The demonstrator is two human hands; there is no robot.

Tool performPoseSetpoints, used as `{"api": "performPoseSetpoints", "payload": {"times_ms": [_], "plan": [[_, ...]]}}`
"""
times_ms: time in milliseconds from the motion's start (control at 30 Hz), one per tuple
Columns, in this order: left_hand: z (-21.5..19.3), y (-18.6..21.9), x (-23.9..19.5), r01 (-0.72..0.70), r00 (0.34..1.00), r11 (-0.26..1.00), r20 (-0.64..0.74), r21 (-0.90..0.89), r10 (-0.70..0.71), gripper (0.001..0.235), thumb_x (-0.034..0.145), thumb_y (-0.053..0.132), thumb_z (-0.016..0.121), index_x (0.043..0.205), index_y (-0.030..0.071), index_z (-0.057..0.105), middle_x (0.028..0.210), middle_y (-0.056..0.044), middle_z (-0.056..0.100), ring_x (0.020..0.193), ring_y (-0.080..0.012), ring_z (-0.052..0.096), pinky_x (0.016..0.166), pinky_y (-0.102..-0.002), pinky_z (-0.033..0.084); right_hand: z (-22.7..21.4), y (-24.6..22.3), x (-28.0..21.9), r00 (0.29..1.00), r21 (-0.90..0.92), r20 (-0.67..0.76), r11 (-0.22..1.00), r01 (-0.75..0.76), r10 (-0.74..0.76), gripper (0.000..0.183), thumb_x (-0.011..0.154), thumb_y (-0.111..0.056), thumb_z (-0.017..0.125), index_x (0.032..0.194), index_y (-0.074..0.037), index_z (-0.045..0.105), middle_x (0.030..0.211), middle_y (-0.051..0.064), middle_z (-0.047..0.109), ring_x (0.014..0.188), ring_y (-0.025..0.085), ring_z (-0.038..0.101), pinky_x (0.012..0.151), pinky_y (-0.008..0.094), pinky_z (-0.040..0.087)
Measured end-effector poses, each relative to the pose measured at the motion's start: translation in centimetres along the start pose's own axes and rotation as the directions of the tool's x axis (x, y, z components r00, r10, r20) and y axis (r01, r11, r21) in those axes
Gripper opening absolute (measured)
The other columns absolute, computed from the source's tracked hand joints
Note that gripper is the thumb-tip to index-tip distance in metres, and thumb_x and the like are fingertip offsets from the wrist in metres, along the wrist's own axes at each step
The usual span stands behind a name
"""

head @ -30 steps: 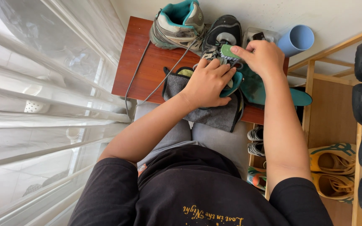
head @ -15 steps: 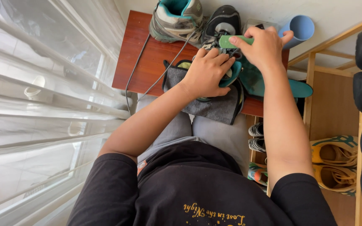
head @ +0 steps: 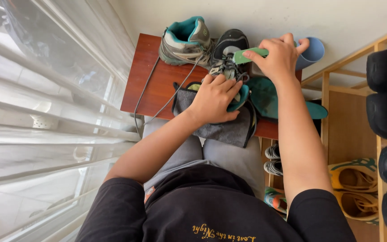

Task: The person scrubs a pair of hiking shoes with a green brush, focusing on the laces, tongue, and upper fabric. They rotate the shoe to clean different sections and occasionally dip the brush into a container of cleaning solution.

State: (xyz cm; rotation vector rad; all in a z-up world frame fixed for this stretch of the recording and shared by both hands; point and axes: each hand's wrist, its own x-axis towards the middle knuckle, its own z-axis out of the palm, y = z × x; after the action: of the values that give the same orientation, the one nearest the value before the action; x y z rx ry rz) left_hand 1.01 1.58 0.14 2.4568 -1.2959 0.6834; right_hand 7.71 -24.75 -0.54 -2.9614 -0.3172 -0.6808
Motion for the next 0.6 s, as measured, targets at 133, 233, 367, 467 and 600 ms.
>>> {"api": "performPoseSetpoints", "payload": {"times_ms": [133, 233, 367, 467, 600], "plan": [[-0.3, -0.5, 0.1, -0.008, 1.0, 1.0, 0.003, -0.011, 0.009, 0.086, 0.072, 0.066, 0.08, 0.136, 0.009, 0.068, 0.123, -0.005, 0.068, 0.101, -0.0267, 0.058, 0.078, -0.043, 0.041, -1.9, -2.4, 1.6, 0.947, 0.053, 0.306, 0.992, -0.119, 0.097, 0.069, 0.095, -0.085, 0.052, 0.084, -0.022, 0.077, 0.08, 0.007, 0.055, 0.093, 0.03, 0.054, 0.101, 0.056, 0.021], [0.2, -0.2, -0.2, 0.006, 0.998, 0.993, -0.064, -0.118, -0.013, 0.081, 0.069, 0.055, 0.078, 0.132, 0.005, 0.067, 0.116, -0.012, 0.071, 0.103, -0.0262, 0.059, 0.089, -0.042, 0.038, 0.1, -1.3, 1.1, 0.984, 0.221, 0.171, 0.975, 0.014, -0.053, 0.065, 0.078, -0.079, 0.081, 0.07, -0.019, 0.057, 0.06, -0.001, 0.051, 0.096, 0.023, 0.056, 0.107, 0.06, 0.018], [-0.2, -0.1, -0.1, 0.005, 0.998, 0.992, -0.059, -0.125, -0.012, 0.078, 0.072, 0.053, 0.078, 0.132, 0.004, 0.068, 0.116, -0.013, 0.071, 0.102, -0.0268, 0.06, 0.087, -0.042, 0.039, 0.7, 0.8, 2.4, 0.997, 0.086, 0.064, 0.996, 0.025, -0.03, 0.062, 0.084, -0.076, 0.083, 0.076, -0.018, 0.063, 0.068, 0.001, 0.056, 0.109, 0.026, 0.052, 0.103, 0.065, 0.016], [-0.3, -0.3, 0.1, 0.004, 0.999, 0.992, -0.046, -0.128, -0.01, 0.077, 0.072, 0.053, 0.076, 0.131, 0.004, 0.068, 0.116, -0.014, 0.071, 0.101, -0.0273, 0.06, 0.088, -0.043, 0.039, 0.4, -1.1, 2.5, 0.993, 0.107, 0.064, 0.99, 0.092, -0.099, 0.062, 0.076, -0.08, 0.081, 0.075, -0.021, 0.064, 0.071, -0.002, 0.059, 0.11, 0.025, 0.054, 0.103, 0.066, 0.018], [-0.8, -0.2, 0.3, 0.012, 1.0, 0.993, -0.009, -0.119, -0.014, 0.078, 0.074, 0.052, 0.076, 0.134, 0.003, 0.067, 0.116, -0.014, 0.071, 0.101, -0.027, 0.059, 0.088, -0.042, 0.039, -0.1, -1.8, 3.2, 0.989, 0.115, 0.057, 0.985, 0.126, -0.133, 0.063, 0.075, -0.083, 0.078, 0.074, -0.021, 0.065, 0.095, -0.003, 0.063, 0.127, 0.03, 0.046, 0.101, 0.069, 0.016]]}}
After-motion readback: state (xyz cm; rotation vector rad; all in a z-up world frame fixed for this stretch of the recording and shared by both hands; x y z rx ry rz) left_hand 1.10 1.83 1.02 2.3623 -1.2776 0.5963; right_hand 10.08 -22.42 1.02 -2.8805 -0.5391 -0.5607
